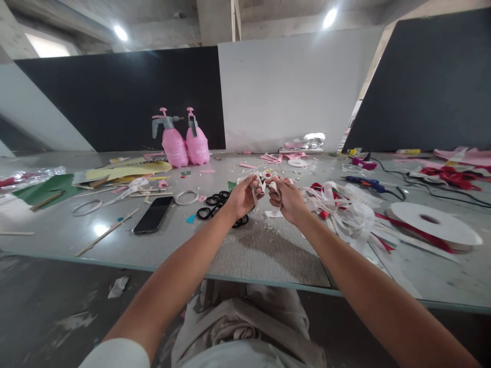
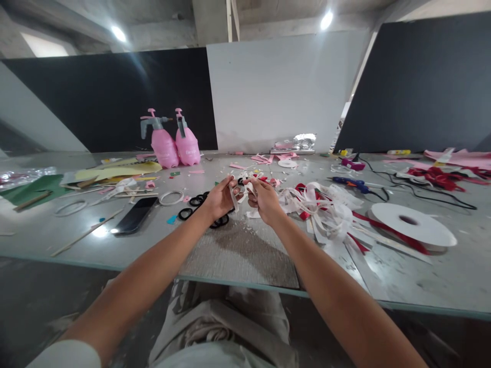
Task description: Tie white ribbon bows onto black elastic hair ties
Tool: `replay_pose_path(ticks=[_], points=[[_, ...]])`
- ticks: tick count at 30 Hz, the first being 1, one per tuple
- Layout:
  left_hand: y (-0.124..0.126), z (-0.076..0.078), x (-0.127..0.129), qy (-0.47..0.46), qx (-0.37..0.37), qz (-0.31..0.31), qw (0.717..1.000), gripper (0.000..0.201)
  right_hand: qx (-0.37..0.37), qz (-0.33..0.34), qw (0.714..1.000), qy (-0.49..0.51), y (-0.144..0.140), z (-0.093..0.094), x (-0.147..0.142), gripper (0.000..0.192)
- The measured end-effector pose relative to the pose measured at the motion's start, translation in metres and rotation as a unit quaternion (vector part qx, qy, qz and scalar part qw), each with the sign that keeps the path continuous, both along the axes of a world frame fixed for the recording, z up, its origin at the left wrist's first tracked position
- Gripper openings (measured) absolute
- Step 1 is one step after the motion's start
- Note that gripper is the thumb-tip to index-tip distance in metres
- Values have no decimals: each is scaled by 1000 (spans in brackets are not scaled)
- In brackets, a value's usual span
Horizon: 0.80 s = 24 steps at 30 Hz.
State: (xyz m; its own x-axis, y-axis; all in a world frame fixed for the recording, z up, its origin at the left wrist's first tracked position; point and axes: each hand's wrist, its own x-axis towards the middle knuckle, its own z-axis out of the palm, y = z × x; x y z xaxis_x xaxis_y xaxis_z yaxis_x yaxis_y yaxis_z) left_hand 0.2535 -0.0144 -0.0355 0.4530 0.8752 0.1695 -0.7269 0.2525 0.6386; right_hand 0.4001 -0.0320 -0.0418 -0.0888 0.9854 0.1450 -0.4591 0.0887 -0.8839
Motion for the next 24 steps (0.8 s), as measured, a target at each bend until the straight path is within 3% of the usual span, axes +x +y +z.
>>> replay_pose_path(ticks=[5,8,12,15,20,24], points=[[3,-1,-3,1,8,34,999,13,0,7,1000,-21,-2,2,3,31],[5,-1,-5,2,12,54,998,13,1,13,995,-94,-4,3,5,37],[8,-2,-8,-2,13,67,998,13,73,26,955,-286,-4,-1,6,39],[10,0,-11,-7,17,72,997,14,106,45,923,-367,-1,-5,4,40],[8,6,-14,-16,11,82,996,14,73,35,923,-376,0,-4,4,39],[8,7,-13,-15,0,91,996,13,34,92,939,-329,-5,0,9,41]])
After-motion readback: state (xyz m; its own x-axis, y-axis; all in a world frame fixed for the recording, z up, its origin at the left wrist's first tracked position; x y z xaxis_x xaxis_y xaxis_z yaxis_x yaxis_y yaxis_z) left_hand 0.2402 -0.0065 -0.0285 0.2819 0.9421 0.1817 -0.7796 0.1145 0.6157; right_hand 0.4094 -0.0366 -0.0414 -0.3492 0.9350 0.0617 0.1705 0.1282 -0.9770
